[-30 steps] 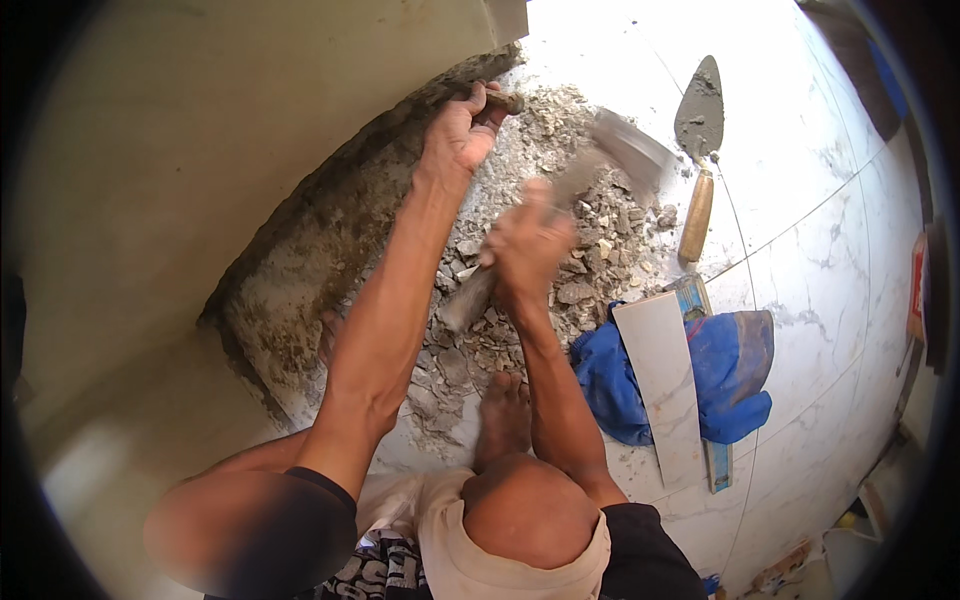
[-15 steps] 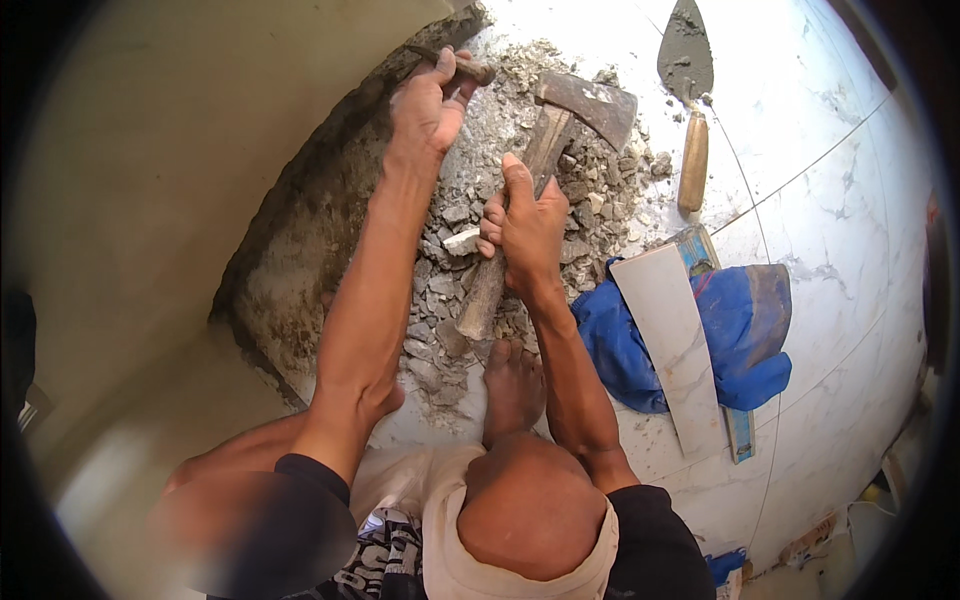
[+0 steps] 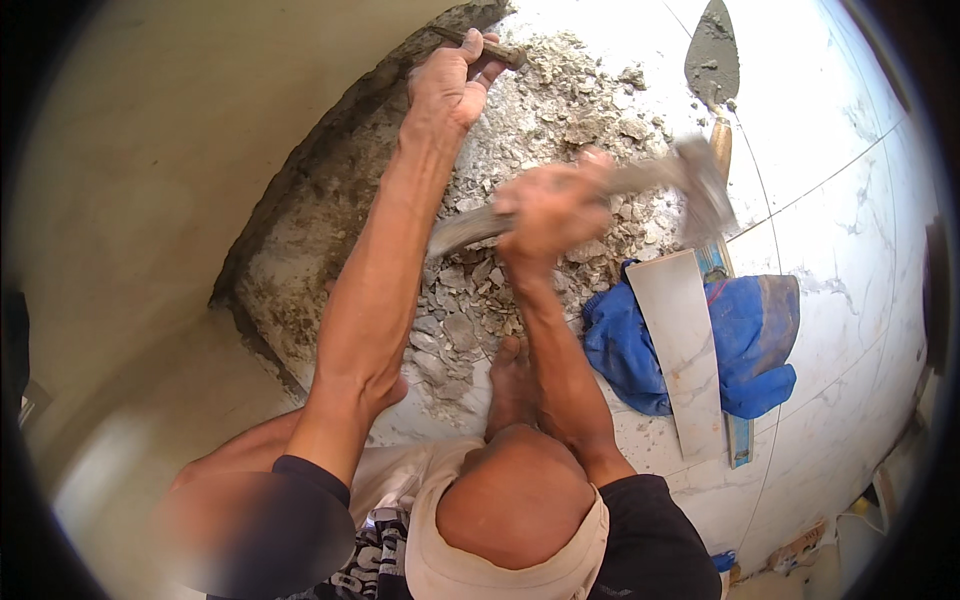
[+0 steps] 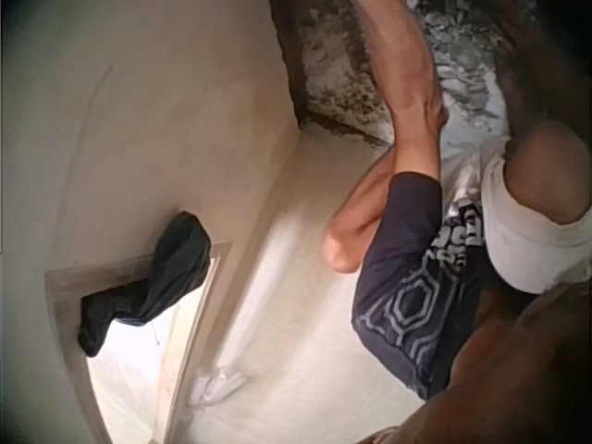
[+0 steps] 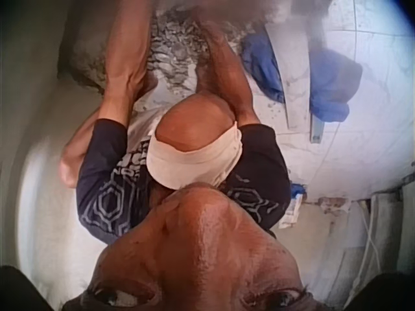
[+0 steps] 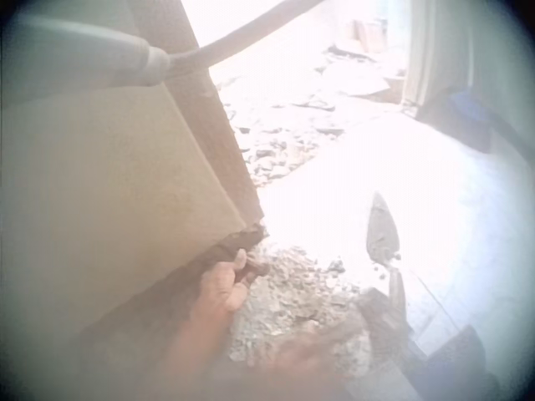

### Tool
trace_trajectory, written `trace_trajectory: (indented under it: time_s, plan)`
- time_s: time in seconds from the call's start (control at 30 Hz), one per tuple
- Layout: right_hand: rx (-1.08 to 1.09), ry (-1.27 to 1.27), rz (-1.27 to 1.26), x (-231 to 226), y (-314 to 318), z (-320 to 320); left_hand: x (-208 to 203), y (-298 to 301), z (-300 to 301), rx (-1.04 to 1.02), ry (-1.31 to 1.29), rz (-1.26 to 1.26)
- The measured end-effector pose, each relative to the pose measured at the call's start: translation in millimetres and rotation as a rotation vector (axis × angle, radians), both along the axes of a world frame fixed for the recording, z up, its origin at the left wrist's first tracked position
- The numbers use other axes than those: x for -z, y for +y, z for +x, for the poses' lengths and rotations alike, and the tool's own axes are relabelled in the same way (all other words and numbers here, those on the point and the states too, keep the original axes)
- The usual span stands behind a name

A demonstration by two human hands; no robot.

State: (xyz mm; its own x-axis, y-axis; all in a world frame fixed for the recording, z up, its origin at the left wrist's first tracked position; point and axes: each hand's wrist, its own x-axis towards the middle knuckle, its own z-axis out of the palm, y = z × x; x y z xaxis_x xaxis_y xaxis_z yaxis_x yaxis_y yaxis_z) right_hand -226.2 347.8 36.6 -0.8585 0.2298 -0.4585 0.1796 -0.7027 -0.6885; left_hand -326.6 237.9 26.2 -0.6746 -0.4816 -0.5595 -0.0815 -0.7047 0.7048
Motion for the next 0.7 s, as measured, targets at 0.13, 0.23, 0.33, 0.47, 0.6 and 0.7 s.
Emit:
trace_trajectory:
  time_s: [0.13,0.23,0.33,0.47,0.6,0.7]
  plan:
    - [-0.503,-0.066,0.098,8,-15,6,5,-7,4,-0.01,-0.04,0.025]
    - [-0.3,0.03,0.031,-3,20,6,4,-12,1,-0.007,-0.046,0.029]
    - [0.09,0.088,-0.101,-9,21,3,7,-16,3,0.053,-0.009,-0.002]
    - [-0.424,-0.028,0.262,10,-33,14,7,-11,3,0.068,-0.016,-0.011]
    - [-0.412,-0.145,-0.076,-4,2,5,9,-20,4,0.056,-0.034,0.006]
    - [-0.03,0.021,-0.022,-2,13,12,8,-18,3,0.041,-0.021,0.044]
